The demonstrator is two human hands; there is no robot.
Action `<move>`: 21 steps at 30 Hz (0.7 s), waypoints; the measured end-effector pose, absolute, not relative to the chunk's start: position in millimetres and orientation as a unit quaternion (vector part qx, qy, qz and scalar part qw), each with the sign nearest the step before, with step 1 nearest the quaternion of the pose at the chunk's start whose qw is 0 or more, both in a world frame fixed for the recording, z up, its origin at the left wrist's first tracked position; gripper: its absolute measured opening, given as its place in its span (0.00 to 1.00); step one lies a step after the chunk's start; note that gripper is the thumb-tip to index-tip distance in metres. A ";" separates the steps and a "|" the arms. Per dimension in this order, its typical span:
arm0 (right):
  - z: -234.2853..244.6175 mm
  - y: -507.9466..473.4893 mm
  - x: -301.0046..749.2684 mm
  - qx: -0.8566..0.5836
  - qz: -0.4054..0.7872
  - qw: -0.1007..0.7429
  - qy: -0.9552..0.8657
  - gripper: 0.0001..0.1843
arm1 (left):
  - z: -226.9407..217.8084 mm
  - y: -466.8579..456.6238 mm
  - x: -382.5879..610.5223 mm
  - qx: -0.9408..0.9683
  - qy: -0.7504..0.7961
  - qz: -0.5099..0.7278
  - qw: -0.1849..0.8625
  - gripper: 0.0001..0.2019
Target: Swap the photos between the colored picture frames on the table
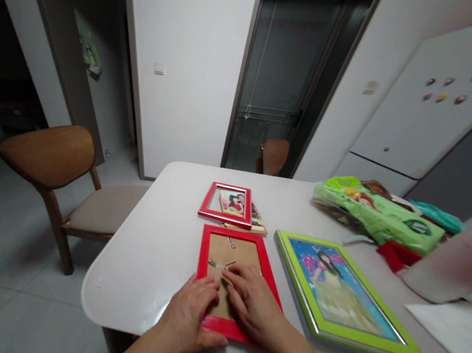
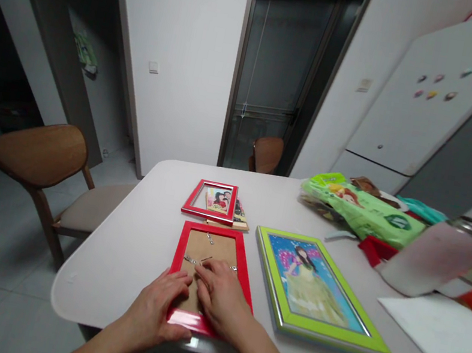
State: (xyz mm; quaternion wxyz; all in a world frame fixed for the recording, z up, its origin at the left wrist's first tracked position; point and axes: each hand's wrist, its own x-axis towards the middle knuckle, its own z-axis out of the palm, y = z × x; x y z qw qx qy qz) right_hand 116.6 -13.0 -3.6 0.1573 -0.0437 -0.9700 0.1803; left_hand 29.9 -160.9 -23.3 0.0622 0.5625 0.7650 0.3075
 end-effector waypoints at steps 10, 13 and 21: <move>1.8 -17.9 77.4 -0.056 0.142 0.105 -0.983 0.14 | -21.0 -161.7 29.7 0.560 0.749 0.346 0.074 0.21; 2.4 -16.7 73.5 -0.062 0.156 0.112 -0.979 0.14 | -20.8 -161.7 29.9 0.557 0.746 0.355 0.078 0.19; -4.9 -17.0 54.7 -0.117 0.160 0.130 -0.972 0.11 | -25.1 -162.9 28.5 0.557 0.750 0.346 0.089 0.18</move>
